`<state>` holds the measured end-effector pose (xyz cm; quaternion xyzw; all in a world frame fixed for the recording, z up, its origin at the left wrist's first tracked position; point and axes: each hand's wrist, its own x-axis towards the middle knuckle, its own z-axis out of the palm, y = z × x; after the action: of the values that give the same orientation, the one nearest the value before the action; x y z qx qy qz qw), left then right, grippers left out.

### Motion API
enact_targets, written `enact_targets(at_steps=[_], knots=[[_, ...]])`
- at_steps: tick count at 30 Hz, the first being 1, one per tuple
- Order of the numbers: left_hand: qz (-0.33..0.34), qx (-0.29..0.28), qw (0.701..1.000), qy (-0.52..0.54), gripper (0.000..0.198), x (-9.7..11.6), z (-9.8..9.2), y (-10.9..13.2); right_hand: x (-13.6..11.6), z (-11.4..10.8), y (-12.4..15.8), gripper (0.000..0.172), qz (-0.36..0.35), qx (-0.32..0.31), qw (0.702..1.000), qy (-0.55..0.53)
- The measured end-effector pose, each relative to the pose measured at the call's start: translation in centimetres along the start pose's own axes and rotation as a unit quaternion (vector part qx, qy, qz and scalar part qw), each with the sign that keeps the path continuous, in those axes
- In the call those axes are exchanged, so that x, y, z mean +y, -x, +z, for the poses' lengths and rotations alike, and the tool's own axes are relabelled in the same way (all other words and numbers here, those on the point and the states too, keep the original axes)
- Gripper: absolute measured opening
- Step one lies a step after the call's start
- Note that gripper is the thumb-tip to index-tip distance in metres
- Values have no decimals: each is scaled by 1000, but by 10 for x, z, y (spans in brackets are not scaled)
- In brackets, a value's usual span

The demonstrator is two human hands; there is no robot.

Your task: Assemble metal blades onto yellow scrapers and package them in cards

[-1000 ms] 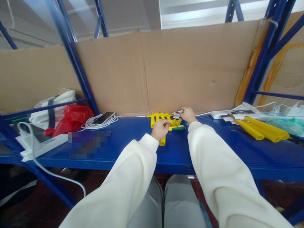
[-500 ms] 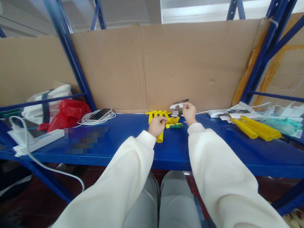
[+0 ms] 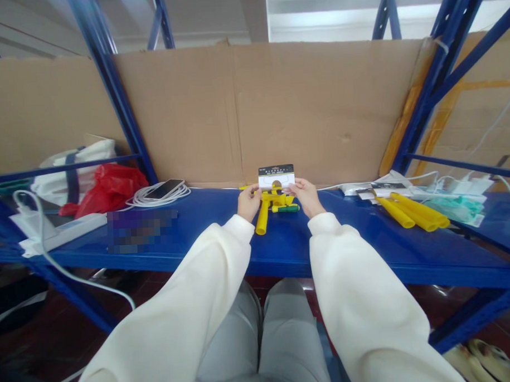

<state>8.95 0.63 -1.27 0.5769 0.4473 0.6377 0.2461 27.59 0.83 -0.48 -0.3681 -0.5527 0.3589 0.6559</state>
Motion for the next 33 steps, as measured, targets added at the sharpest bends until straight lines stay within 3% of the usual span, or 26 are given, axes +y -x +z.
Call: enact_targets(at_steps=[5, 13, 23, 25, 28, 30, 33], knots=[[-8, -7, 999, -42, 14, -3, -2, 0, 2, -4, -2, 29, 3, -18, 1000, 10], [17, 31, 999, -33, 12, -10, 0, -2, 14, -1, -2, 37, -57, -59, 993, 82], [19, 26, 986, -162, 15, 10, -9, 10, 12, -2, -1, 35, -81, -36, 989, 114], [-19, 4, 980, -198, 18, 12, -9, 12, 11, -2, -2, 33, -85, -18, 989, 118], [-75, -79, 963, -247, 23, 12, -8, 14, 11, -3, -3, 32, -88, 8, 989, 119], [-83, -127, 952, -267, 29, 11, -7, 15, 11, -3, -3, 31, -88, 15, 989, 120], [-83, -150, 945, -279, 32, 9, -6, 15, 11, -3, -2, 33, -87, 15, 988, 125]])
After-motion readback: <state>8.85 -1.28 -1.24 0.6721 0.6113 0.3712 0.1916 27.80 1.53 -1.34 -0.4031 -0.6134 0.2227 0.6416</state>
